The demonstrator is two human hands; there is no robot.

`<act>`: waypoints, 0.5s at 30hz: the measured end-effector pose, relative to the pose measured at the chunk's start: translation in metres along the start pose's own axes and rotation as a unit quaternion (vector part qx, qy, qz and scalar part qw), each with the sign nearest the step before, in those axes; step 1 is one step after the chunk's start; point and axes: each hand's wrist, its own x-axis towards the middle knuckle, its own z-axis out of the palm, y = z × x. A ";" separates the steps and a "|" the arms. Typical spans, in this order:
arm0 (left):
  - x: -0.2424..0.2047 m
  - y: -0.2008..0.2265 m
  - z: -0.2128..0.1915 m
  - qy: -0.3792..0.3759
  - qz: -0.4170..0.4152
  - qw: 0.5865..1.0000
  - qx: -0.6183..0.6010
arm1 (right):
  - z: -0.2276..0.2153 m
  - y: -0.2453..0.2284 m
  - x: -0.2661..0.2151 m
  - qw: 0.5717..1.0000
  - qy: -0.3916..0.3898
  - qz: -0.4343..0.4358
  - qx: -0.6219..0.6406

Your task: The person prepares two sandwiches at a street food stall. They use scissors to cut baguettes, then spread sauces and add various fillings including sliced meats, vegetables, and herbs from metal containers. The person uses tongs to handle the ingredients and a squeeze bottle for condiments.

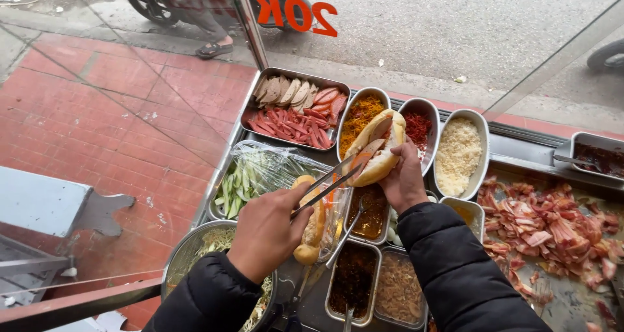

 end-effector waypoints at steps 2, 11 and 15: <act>0.005 0.000 0.012 0.035 0.022 0.999 -0.010 | -0.013 0.013 0.016 1.000 -0.013 0.018 -0.017; 0.048 -0.042 -0.016 0.081 -0.014 0.996 -0.026 | -0.028 0.019 0.038 0.997 -0.017 0.033 -0.067; 0.144 -0.119 0.039 0.115 -0.098 0.987 0.053 | -0.020 0.019 0.034 0.996 -0.018 0.051 -0.067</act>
